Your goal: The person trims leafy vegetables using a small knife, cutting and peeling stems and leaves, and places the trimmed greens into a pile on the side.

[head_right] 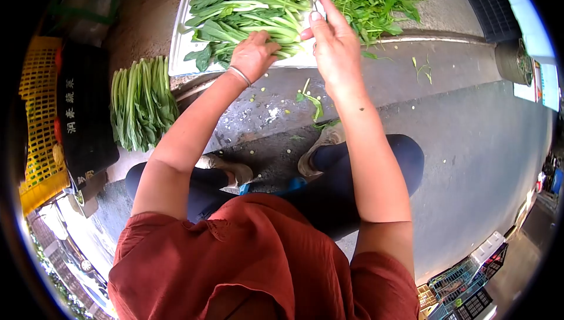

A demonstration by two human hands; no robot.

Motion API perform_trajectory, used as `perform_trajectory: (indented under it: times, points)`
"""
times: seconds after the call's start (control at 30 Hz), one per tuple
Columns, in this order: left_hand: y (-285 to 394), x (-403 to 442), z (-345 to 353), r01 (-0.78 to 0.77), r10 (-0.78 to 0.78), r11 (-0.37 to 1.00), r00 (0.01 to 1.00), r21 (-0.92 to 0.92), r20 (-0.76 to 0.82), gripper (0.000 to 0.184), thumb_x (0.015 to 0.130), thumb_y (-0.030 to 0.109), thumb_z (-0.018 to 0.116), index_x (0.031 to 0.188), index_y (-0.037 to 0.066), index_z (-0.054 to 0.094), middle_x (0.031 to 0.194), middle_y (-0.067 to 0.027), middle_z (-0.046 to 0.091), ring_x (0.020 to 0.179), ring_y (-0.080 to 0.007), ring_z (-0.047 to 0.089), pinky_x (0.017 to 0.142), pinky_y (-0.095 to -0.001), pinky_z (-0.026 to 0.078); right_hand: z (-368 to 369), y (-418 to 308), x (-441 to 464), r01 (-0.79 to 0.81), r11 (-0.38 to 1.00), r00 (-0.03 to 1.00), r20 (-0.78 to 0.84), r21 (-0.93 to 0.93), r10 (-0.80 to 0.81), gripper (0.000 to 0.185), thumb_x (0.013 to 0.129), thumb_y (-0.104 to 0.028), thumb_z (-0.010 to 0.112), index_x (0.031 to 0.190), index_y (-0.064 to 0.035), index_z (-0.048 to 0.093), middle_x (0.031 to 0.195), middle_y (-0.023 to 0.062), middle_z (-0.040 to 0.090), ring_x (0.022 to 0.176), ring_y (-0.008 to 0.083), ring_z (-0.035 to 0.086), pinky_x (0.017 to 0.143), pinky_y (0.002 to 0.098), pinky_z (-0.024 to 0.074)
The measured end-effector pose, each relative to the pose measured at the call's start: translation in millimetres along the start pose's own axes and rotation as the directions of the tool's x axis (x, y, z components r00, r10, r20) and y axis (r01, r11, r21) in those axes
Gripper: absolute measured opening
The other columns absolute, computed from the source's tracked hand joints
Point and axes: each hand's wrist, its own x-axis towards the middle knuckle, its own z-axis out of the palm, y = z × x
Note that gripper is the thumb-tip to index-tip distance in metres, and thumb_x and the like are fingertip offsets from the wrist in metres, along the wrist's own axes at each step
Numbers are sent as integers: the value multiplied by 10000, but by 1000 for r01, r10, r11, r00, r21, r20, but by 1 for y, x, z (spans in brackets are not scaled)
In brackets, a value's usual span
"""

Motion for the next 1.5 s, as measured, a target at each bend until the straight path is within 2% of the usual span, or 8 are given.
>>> perform_trajectory:
  times: [0.2, 0.3, 0.5, 0.77, 0.9, 0.97, 1.1, 1.5]
  points:
    - [3, 6, -34, 13, -18, 1000, 965, -20, -262, 199, 749, 233, 669, 891, 108, 608, 897, -49, 592, 870, -181, 541, 723, -299, 437, -15, 19, -8, -90, 996, 993, 76, -7, 91, 360, 898, -240, 509, 1163, 2, 530, 706, 8, 564, 667, 65, 509, 609, 196, 391]
    - [9, 13, -52, 240, -232, 545, 964, -804, 131, 232, 759, 234, 687, 870, 48, 603, 719, -52, 614, 641, -103, 527, 618, -225, 440, -14, 25, -12, -64, 997, 988, 142, 52, 56, 381, 895, -255, 517, 1153, 25, 526, 697, 11, 557, 659, 64, 496, 610, 185, 381]
    - [36, 23, -77, 185, -178, 451, 977, -873, 115, 235, 750, 179, 699, 851, -9, 601, 755, -35, 621, 700, -77, 529, 666, -225, 448, -12, 21, -15, -27, 994, 983, 181, 109, 6, 256, 892, -259, 508, 852, -18, 583, 639, -35, 480, 574, 37, 378, 525, 191, 305]
    - [35, 37, -58, 67, -207, 206, 978, -976, 23, 169, 798, 136, 655, 907, 15, 608, 797, 9, 602, 717, -59, 517, 657, -182, 418, -30, 28, 1, -354, 902, 935, 72, 246, 348, 279, 886, -235, 519, 1084, -52, 589, 596, -54, 442, 457, 22, 317, 383, 184, 219]
    - [27, 48, -56, 83, -213, 408, 977, -909, -7, 244, 760, 203, 694, 926, 40, 619, 784, -14, 624, 713, -99, 553, 660, -206, 434, -45, 30, 8, -375, 907, 922, -25, 193, 387, 285, 898, -272, 487, 1105, -93, 565, 613, -63, 420, 483, 26, 333, 398, 181, 235]
    - [18, 51, -50, 161, -162, 938, 987, -307, 24, 392, 683, 296, 739, 988, 84, 617, 879, -82, 624, 787, -206, 613, 723, -317, 488, -41, 29, 6, -379, 894, 911, -72, 237, 406, 243, 890, -282, 503, 1025, -92, 574, 617, -55, 435, 484, 28, 346, 401, 181, 246]
    - [9, 44, -18, 136, -130, 991, 972, -18, 195, 456, 613, 284, 754, 1039, 214, 608, 1034, -88, 516, 978, -268, 539, 783, -357, 476, -39, 27, 5, -366, 907, 923, -40, 206, 382, 217, 880, -294, 522, 948, -94, 569, 623, -47, 453, 484, 29, 359, 401, 181, 254]
    - [-18, 28, -50, 152, -234, 692, 972, -705, -20, 413, 658, 84, 759, 1003, 22, 540, 948, -53, 605, 891, -126, 557, 819, -263, 447, -12, 37, 2, 57, 994, 997, 37, 95, -60, 374, 880, -260, 544, 1158, -11, 529, 668, -20, 516, 599, 47, 454, 542, 198, 383]
